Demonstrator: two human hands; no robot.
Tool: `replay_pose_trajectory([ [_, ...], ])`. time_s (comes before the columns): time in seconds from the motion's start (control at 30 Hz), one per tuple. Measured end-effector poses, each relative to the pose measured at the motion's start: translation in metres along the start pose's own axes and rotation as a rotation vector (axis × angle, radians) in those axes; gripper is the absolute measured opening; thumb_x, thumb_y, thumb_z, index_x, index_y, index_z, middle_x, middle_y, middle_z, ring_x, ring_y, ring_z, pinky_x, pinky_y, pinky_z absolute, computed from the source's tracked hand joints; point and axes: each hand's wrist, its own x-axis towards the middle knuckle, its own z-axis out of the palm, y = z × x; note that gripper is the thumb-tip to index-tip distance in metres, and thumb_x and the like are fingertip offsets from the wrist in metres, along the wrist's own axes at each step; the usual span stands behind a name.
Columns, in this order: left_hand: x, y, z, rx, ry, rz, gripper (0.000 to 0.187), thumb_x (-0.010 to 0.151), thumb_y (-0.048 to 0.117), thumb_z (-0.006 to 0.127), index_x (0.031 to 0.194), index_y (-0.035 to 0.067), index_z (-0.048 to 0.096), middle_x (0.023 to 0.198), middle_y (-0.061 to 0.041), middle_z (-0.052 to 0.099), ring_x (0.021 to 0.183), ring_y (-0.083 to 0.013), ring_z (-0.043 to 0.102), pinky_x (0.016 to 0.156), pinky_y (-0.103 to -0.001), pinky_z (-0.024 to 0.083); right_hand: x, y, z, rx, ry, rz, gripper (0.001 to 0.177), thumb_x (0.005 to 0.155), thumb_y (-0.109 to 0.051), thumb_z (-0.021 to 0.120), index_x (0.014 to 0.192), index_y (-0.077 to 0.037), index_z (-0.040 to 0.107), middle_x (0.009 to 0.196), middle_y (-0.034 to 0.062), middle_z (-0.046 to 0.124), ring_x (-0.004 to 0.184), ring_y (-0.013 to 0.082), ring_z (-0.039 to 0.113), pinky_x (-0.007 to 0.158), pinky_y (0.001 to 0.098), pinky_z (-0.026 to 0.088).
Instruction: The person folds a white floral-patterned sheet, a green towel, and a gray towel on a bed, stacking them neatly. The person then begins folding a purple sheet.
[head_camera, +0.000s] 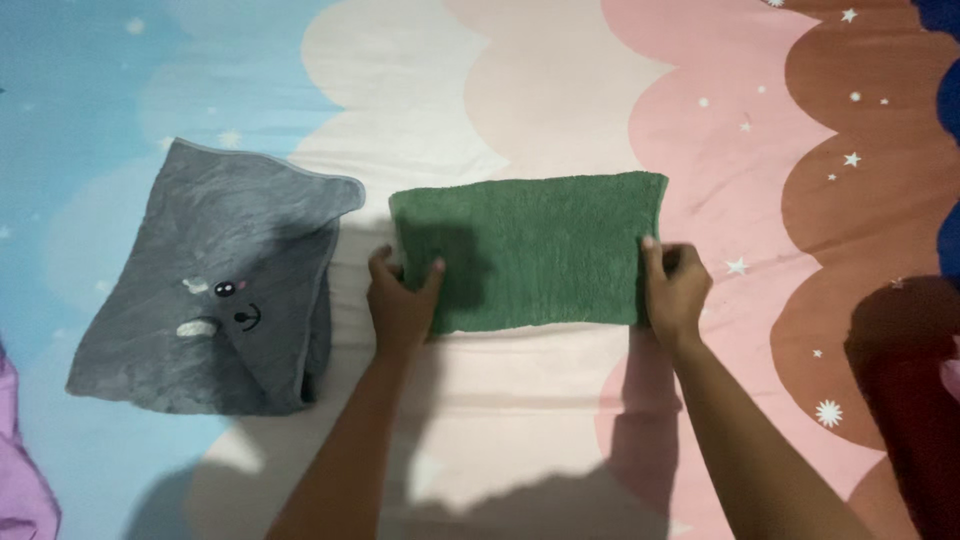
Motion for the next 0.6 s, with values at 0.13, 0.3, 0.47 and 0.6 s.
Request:
replay_pose_trajectory([
  [0.13, -0.061, 0.005, -0.016, 0.166, 0.092, 0.036, 0.061, 0.079, 0.038, 0.083, 0.119, -0.003, 0.06, 0.105, -0.021, 0.067, 0.096, -0.0332, 0.066, 0.086, -0.045, 0.053, -0.051, 0.011, -0.015, 0.008, 0.074, 0.032, 0.039, 0.101, -0.032, 0.074, 0.096, 0.007, 0.069, 0.087, 0.0168, 0.07, 0.077, 0.0226, 0.065, 0.07, 0.0376, 0.055],
  [0.3, -0.096, 0.012, -0.008, 0.367, 0.167, -0.133, 0.044, 0.079, 0.034, 0.079, 0.107, 0.0, 0.07, 0.106, -0.018, 0.063, 0.106, -0.0357, 0.06, 0.095, -0.046, 0.049, -0.084, 0.014, -0.011, 0.15, 0.19, 0.053, 0.028, 0.102, -0.022, 0.071, 0.107, 0.005, 0.067, 0.092, 0.0161, 0.066, 0.078, 0.0183, 0.06, 0.068, 0.0325, 0.051],
  [0.47, -0.098, 0.004, 0.001, 0.099, 0.129, -0.077, 0.031, 0.093, 0.014, 0.061, 0.119, -0.001, 0.068, 0.116, -0.021, 0.06, 0.096, -0.0324, 0.064, 0.085, -0.043, 0.053, -0.076, 0.017, -0.015, 0.558, -0.015, 0.291, 0.02, 0.106, -0.02, 0.058, 0.114, -0.002, 0.053, 0.082, 0.0092, 0.069, 0.071, 0.0105, 0.061, 0.063, 0.026, 0.051],
  [0.6, -0.078, -0.008, -0.014, -0.172, 0.065, 0.064, 0.025, 0.101, 0.015, 0.058, 0.116, -0.004, 0.066, 0.105, -0.022, 0.067, 0.089, -0.026, 0.065, 0.08, -0.039, 0.054, -0.065, 0.023, -0.03, 0.717, -0.034, 0.417, 0.013, 0.103, -0.012, 0.061, 0.11, -0.003, 0.055, 0.08, 0.0099, 0.068, 0.065, 0.0135, 0.062, 0.061, 0.0281, 0.052],
])
